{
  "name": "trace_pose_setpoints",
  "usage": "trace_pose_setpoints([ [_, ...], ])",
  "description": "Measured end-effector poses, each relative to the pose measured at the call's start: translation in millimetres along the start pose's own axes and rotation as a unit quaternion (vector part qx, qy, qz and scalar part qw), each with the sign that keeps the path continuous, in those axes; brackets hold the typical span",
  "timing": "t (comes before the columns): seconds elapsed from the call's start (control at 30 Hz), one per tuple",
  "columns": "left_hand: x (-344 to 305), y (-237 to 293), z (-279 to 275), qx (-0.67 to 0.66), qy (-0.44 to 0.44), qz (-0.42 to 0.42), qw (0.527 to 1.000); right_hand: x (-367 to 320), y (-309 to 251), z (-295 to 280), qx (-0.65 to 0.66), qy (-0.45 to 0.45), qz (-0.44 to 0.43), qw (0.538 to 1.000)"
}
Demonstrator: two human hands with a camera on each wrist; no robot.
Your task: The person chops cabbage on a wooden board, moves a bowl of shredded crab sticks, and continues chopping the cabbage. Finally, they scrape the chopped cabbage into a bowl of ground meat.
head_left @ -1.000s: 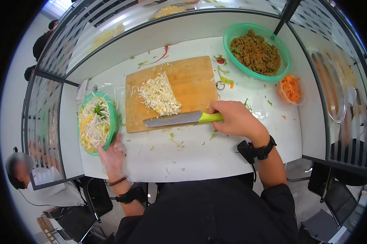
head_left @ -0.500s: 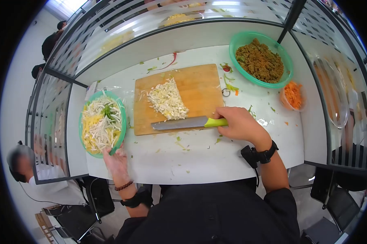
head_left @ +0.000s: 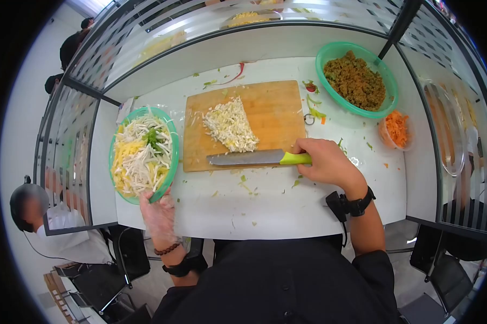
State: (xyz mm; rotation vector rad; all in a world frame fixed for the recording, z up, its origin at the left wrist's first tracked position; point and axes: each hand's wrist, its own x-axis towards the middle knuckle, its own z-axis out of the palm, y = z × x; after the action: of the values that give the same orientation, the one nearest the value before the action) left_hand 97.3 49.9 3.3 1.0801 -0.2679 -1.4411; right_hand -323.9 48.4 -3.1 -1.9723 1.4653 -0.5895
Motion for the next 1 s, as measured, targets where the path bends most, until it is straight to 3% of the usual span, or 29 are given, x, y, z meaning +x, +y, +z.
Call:
trace_pose_setpoints([
  [0.1,-16.1,-3.6,16.5,0.055,0.055,0.016,0.997,0.6,1.6,0.6,-0.004,-0.007,0.003,1.0],
  [0.17,-27.9,-1.9,27.5,0.074,0.033,0.009,0.997,0.1,0.1,-0.5,-0.004,-0.009,0.004,1.0],
  [0.37,-50.9,9.4,89.8,0.054,-0.144,-0.19,0.97,-0.2,0.1,1.2,-0.007,0.0,-0.006,1.0],
  [0.5,-72.7,-15.1,160.4,0.176,-0.247,-0.246,0.92,-0.8,-9.4,-5.8,-0.046,-0.024,0.029,0.998],
  [0.7,-114.2,-65.3,219.9,0.176,-0.412,-0.475,0.757,3.1,0.2,2.8,0.009,-0.037,0.048,0.998],
  [0.77,-135.2,-82.8,234.7,0.209,-0.473,-0.503,0.692,4.0,6.5,6.7,0.014,-0.032,0.033,0.999],
  [0.83,-157.3,-95.5,244.1,0.235,-0.469,-0.537,0.661,3.3,13.7,10.8,-0.022,0.005,-0.017,1.0],
  [1.0,-196.7,-131.1,261.7,0.346,-0.417,-0.605,0.584,1.2,4.5,8.3,-0.045,0.009,-0.007,0.999],
])
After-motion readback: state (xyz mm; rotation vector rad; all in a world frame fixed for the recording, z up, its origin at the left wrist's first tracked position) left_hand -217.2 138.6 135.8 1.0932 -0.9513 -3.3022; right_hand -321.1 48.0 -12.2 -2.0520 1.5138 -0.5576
